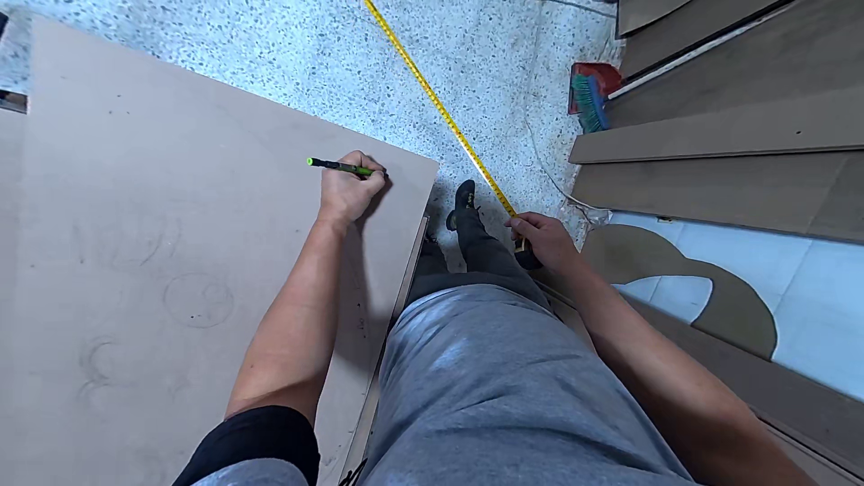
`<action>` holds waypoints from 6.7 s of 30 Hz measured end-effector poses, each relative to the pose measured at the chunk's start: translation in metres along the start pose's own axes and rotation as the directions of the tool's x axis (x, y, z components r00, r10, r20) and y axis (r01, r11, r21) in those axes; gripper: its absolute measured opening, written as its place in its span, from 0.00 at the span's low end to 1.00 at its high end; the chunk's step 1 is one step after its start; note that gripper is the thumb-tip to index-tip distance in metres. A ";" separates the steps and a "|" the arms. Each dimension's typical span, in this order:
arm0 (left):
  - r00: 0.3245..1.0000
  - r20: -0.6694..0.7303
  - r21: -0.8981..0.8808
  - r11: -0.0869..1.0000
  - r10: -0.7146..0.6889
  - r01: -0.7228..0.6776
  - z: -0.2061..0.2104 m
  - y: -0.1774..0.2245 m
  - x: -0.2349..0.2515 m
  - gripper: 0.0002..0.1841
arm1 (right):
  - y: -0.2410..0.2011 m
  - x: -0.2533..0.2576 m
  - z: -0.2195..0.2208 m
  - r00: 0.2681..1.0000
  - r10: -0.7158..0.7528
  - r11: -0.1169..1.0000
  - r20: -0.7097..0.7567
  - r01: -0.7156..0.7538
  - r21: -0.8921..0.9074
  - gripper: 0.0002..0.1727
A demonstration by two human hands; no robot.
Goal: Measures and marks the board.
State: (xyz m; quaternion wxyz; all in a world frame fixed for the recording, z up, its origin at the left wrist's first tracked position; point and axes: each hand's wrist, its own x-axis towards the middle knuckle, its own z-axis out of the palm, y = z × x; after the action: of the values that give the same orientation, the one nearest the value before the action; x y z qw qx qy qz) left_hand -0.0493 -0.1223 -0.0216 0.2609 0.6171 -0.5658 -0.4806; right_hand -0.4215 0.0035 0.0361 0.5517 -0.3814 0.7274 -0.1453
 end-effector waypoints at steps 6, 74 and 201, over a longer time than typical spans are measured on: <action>1.000 -0.014 0.014 1.000 -0.012 0.012 0.000 0.003 0.001 0.03 | 0.005 -0.004 -0.001 1.000 0.000 1.000 -0.011 0.000 0.016 0.17; 0.020 -0.534 -0.837 0.526 -0.845 -0.149 0.307 0.080 -0.613 0.37 | -0.085 0.116 -0.025 0.914 -0.367 0.823 0.171 0.405 -0.398 0.29; 0.824 -0.403 0.125 0.868 -0.398 0.481 -0.022 -0.044 -0.181 0.06 | 0.035 -0.048 0.152 0.898 -0.072 0.937 0.434 0.210 -0.280 0.13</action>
State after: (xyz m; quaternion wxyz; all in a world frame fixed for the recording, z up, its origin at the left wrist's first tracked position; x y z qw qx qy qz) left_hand 0.0085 0.0542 0.0035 0.1724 0.8345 -0.3987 -0.3390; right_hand -0.2914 0.0936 -0.0060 0.6128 -0.5403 0.5764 0.0191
